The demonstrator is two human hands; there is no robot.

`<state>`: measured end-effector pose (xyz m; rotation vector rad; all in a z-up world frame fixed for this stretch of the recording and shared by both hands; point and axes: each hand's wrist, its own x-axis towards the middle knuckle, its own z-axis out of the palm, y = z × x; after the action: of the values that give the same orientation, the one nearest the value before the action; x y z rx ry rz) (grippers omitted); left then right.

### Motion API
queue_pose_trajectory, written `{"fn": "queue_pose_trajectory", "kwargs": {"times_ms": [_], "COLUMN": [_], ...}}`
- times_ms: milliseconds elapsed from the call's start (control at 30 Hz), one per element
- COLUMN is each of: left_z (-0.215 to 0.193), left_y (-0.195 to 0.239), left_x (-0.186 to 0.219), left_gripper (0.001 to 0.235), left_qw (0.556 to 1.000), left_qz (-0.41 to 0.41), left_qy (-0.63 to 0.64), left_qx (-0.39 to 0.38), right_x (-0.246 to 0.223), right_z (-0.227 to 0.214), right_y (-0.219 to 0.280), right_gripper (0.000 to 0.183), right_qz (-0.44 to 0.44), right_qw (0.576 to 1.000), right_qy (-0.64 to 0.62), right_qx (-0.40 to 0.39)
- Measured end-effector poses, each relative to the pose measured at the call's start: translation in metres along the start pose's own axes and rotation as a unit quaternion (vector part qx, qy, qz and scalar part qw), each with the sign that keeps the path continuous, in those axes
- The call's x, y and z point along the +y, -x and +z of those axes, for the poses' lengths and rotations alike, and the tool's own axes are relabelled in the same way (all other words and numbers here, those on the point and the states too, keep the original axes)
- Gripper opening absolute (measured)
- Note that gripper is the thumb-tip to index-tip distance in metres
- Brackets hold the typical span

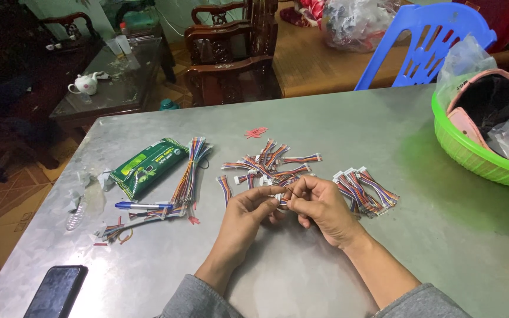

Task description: The person sits at a table and assembles small wire harnesses by hand. They pick up bundles of multi-colored wires and white plastic connectors, align the wires, and insert them into the connectors. The person handles the components one by one, occasionally adjusting the pile of wires on the table.

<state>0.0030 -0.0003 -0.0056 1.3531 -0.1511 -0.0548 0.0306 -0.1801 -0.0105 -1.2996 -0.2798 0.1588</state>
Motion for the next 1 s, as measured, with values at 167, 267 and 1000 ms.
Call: {"fn": "queue_pose_trajectory", "kwargs": {"times_ms": [167, 267, 1000], "left_z": [0.0, 0.001, 0.003], "left_y": [0.001, 0.002, 0.002], "left_x": [0.002, 0.004, 0.004], "left_gripper": [0.025, 0.024, 0.017], "left_qw": [1.0, 1.0, 1.0], "left_qz": [-0.003, -0.012, -0.017], "left_qy": [0.009, -0.008, -0.009], "left_qx": [0.0, 0.003, 0.015], "right_x": [-0.004, -0.006, -0.009], "right_z": [0.003, 0.005, 0.005], "right_y": [0.002, 0.002, 0.003], "right_gripper": [0.021, 0.018, 0.021], "right_qz": [0.005, 0.016, 0.013], "right_qw": [1.0, 1.0, 0.999], "right_qy": [0.005, 0.016, 0.021], "right_qx": [0.005, 0.02, 0.023]}}
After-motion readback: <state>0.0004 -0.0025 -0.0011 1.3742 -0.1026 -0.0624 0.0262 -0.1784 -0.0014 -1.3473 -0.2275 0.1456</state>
